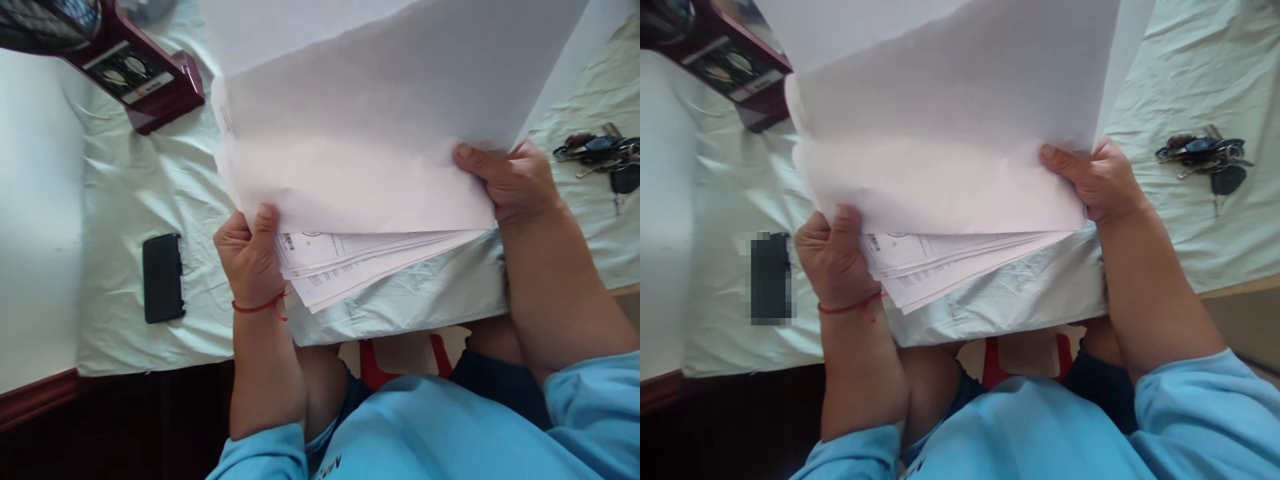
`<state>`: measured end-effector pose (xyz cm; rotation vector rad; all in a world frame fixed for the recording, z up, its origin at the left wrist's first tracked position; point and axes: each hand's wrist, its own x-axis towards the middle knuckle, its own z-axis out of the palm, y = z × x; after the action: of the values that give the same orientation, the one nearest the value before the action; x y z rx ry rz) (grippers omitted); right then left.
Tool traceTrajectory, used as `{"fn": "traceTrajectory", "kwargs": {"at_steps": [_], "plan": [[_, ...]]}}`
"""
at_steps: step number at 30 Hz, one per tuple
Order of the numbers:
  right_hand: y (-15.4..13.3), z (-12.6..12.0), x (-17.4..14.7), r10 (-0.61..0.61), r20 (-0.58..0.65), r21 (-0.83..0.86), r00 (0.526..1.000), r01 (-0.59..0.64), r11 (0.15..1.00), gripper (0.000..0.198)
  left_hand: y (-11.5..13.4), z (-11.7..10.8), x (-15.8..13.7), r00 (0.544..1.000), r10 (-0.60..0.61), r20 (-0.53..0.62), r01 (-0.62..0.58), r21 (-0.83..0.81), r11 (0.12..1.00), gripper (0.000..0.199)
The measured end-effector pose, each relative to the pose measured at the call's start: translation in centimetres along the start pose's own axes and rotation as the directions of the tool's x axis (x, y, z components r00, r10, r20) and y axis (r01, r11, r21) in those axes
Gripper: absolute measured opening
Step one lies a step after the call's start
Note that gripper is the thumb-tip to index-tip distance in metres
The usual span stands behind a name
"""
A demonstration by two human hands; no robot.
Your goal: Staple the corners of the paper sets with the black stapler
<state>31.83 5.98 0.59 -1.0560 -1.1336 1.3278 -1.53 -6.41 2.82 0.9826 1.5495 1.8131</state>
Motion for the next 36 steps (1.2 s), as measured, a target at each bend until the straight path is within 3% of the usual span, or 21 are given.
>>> {"fn": "traceTrajectory", "kwargs": {"at_steps": [4,10,14,31,36], "plan": [[-0.1,0.5,-0.2,-0.004,-0.026,0.02,1.0,0.005,1.0,0.074,0.1,0.6,-0.3,0.999,-0.01,-0.039,0.009,-0.038,0.999,0.047],[-0.1,0.6,0.2,-0.053,-0.048,0.02,0.997,0.054,0.998,0.072,0.5,0.3,-0.5,0.991,-0.096,0.096,0.102,-0.07,0.992,0.05],[0.1,0.4,0.3,-0.08,-0.079,0.017,0.994,0.082,0.996,0.069,0.2,-0.4,-0.2,0.994,-0.062,0.086,0.061,0.014,0.998,0.056],[0.9,0.0,0.8,-0.124,-0.078,0.017,0.989,0.126,0.992,0.069,0.3,0.3,-0.3,0.999,-0.022,0.034,0.022,0.0,1.0,0.056],[1.0,-0.5,1.3,-0.19,-0.1,0.008,0.977,0.192,0.981,0.068,0.4,-0.1,-0.3,0.983,-0.054,0.174,0.056,-0.005,0.998,0.051]]}}
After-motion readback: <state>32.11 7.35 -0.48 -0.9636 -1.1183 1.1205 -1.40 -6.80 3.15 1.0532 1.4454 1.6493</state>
